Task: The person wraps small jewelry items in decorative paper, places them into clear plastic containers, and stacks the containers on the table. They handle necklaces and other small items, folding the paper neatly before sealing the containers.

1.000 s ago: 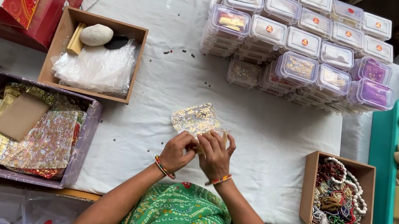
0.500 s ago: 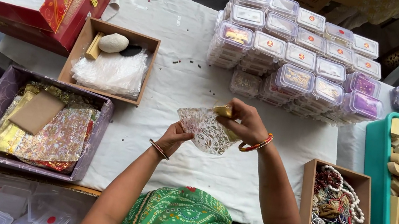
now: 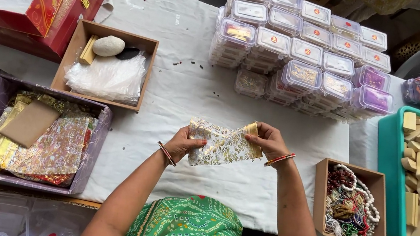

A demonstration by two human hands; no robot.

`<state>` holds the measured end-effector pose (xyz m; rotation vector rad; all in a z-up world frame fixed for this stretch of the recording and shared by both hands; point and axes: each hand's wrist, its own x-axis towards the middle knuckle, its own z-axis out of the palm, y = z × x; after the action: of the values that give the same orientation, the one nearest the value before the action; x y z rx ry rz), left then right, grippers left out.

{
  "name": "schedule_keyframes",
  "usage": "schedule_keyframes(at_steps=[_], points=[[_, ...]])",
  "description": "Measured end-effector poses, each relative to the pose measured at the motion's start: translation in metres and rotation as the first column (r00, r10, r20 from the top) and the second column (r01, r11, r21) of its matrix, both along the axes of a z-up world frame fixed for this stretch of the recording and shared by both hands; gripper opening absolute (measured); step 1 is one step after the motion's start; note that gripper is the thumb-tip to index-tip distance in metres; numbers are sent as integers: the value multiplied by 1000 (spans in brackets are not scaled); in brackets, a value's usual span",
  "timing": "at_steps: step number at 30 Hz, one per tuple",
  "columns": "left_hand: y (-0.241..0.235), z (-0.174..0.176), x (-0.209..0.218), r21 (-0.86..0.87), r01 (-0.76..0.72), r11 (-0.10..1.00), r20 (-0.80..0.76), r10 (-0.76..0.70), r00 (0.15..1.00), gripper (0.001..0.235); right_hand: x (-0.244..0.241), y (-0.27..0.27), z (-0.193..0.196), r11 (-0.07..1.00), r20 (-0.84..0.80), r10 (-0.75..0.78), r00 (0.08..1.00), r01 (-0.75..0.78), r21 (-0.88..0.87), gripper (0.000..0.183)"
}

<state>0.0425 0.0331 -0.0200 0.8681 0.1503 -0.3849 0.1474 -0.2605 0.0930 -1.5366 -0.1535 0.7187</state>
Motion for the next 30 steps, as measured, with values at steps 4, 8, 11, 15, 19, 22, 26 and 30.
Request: schedule_keyframes(at_steps=[4,8,11,15,19,22,26,30], points=[[7,-22,6,-44,-78,996,-31,77,997,42,-2,-8,-28,995,-77,-87,993,90,44,28],[19,-2,7,-42,-86,995,-156,78,985,42,-6,-17,-69,979,-225,-156,962,181,95,31],[25,-12,9,-19,1,1000,-172,-4,985,42,-14,-8,-70,975,-352,-189,917,218,43,28],[22,-60,10,149,63,987,-198,-33,980,36,-27,6,-89,980,-298,-198,934,195,-39,21],[23,-99,14,683,-84,726,202,-76,976,25,-21,-8,-160,961,98,-133,986,152,-230,20],[23,-50,3,875,-235,423,351,-222,910,26,-30,-3,-150,882,586,127,801,179,-436,20],[26,-32,-12,819,-572,42,486,-581,653,17,-39,-8,-143,734,727,465,505,239,-635,23],[30,-29,-24,670,-742,23,484,-771,414,6,-49,-10,-128,747,766,530,363,228,-625,24]])
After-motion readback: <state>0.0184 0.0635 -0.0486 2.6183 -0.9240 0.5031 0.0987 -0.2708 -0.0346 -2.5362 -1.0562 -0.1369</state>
